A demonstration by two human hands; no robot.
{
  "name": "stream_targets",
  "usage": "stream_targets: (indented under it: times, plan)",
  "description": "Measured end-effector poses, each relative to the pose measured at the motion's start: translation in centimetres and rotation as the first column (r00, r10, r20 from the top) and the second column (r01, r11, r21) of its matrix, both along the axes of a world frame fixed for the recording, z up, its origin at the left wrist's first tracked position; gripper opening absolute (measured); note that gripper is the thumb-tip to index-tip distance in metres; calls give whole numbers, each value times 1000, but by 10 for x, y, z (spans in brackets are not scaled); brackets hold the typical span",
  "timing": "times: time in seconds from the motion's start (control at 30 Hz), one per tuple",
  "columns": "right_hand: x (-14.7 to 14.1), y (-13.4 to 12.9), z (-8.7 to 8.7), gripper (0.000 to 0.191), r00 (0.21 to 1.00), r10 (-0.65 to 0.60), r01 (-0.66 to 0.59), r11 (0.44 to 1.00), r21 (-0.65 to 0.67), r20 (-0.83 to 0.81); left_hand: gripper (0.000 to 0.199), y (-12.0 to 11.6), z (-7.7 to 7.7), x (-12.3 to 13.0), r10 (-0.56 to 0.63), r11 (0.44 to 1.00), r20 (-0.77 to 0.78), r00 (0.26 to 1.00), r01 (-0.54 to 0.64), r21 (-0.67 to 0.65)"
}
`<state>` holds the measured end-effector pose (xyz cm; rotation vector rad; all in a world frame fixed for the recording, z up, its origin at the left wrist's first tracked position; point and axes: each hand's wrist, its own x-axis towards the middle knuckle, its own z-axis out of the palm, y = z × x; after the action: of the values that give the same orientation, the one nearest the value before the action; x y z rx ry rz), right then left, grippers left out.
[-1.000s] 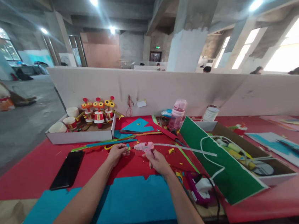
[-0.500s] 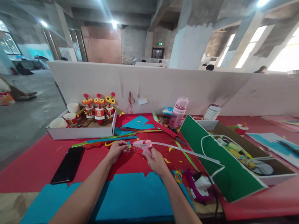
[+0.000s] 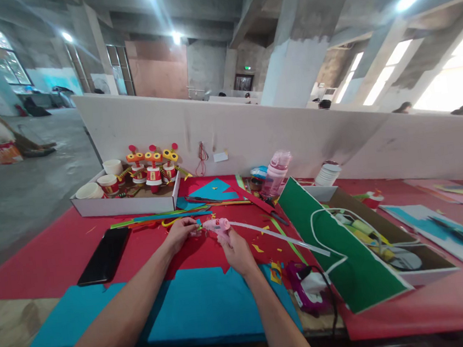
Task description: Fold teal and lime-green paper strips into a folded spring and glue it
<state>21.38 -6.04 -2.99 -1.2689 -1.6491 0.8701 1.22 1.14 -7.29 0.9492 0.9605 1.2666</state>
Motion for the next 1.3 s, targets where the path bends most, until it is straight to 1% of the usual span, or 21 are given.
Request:
stream_targets:
  times: [0.07, 0.13, 0.27, 0.53, 0.67, 0.93, 1.3]
  plan:
    - [0, 1, -1, 39, 995, 7, -16, 996, 88, 99, 28, 0, 0, 0, 4, 1000, -2, 1000, -4, 3]
    - [1, 1, -3, 39, 990, 8, -27, 992, 126, 143, 27, 0, 0, 0, 6, 1000, -3, 1000, -6, 10]
    - [0, 2, -5, 38, 991, 13, -28, 994, 110, 132, 27, -1, 1, 0, 8, 1000, -15, 1000, -7, 15]
    - [0, 2, -5, 33, 987, 14, -36, 989, 142, 158, 26, -2, 2, 1, 5, 1000, -15, 1000, -5, 7]
    - [-1, 1, -3, 29, 992, 8, -28, 987, 156, 129, 26, -1, 2, 1, 3, 1000, -5, 1000, -3, 4]
    - [-1, 1, -2, 31, 992, -6, -13, 988, 152, 129, 25, 0, 0, 0, 11, 1000, -17, 1000, -11, -2]
    - [0, 2, -3, 37, 980, 5, -38, 986, 160, 198, 25, 0, 0, 1, 1, 1000, -13, 1000, -1, -5]
